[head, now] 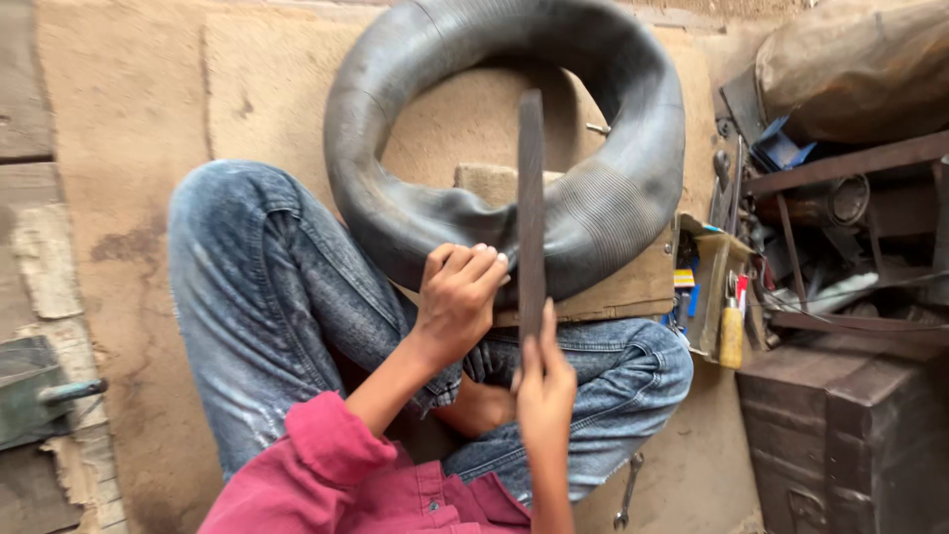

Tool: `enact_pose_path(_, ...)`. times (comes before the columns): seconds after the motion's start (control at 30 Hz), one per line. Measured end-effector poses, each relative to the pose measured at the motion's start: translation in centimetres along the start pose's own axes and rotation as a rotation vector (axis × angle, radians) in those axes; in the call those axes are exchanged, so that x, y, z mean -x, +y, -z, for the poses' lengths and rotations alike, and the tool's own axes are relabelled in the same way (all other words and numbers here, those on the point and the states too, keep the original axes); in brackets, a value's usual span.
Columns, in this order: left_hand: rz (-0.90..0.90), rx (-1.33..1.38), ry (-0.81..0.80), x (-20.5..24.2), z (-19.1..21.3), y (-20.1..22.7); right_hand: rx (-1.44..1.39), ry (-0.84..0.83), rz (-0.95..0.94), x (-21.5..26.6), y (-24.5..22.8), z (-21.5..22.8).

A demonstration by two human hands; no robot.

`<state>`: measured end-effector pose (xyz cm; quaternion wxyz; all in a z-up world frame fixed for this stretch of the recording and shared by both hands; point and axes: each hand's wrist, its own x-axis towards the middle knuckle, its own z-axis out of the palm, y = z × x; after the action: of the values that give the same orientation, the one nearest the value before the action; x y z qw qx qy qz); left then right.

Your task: The person sits cross-legged on the floor and uses a metal file to scrape the surface of a large rubber tire. They hold the tire steady with one hand while repeatedly moving the file back and forth along the tire's surface to remove material or smooth the rubber.

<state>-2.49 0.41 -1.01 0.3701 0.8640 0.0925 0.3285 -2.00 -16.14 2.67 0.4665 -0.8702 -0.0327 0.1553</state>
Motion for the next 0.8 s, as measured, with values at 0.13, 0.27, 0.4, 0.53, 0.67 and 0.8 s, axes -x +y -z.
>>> enact_pose_path(0.13,0.008,0.016,0.032,-0.2,0.2,0.2,-0.202,0.007,-0.087,-3.3,-3.7,-0.6)
enact_pose_path(0.27,0.033,0.056,0.019,-0.5,0.8,0.6,-0.075,0.028,0.067,0.6,-1.2,0.1)
enact_pose_path(0.4,0.032,0.048,-0.001,-0.1,0.4,0.3,-0.010,0.047,0.005,9.0,4.1,1.2)
enact_pose_path(0.53,0.000,0.029,0.014,0.4,-0.1,0.0,-0.067,0.059,-0.145,6.3,3.6,-0.2)
enact_pose_path(0.67,-0.063,-0.019,0.069,0.0,-0.1,-0.3,-0.112,0.051,0.053,-1.5,-1.4,-2.2)
enact_pose_path(0.8,0.002,0.057,0.035,1.0,-0.1,-0.5,-0.353,0.043,-0.046,-3.2,-2.0,-1.4)
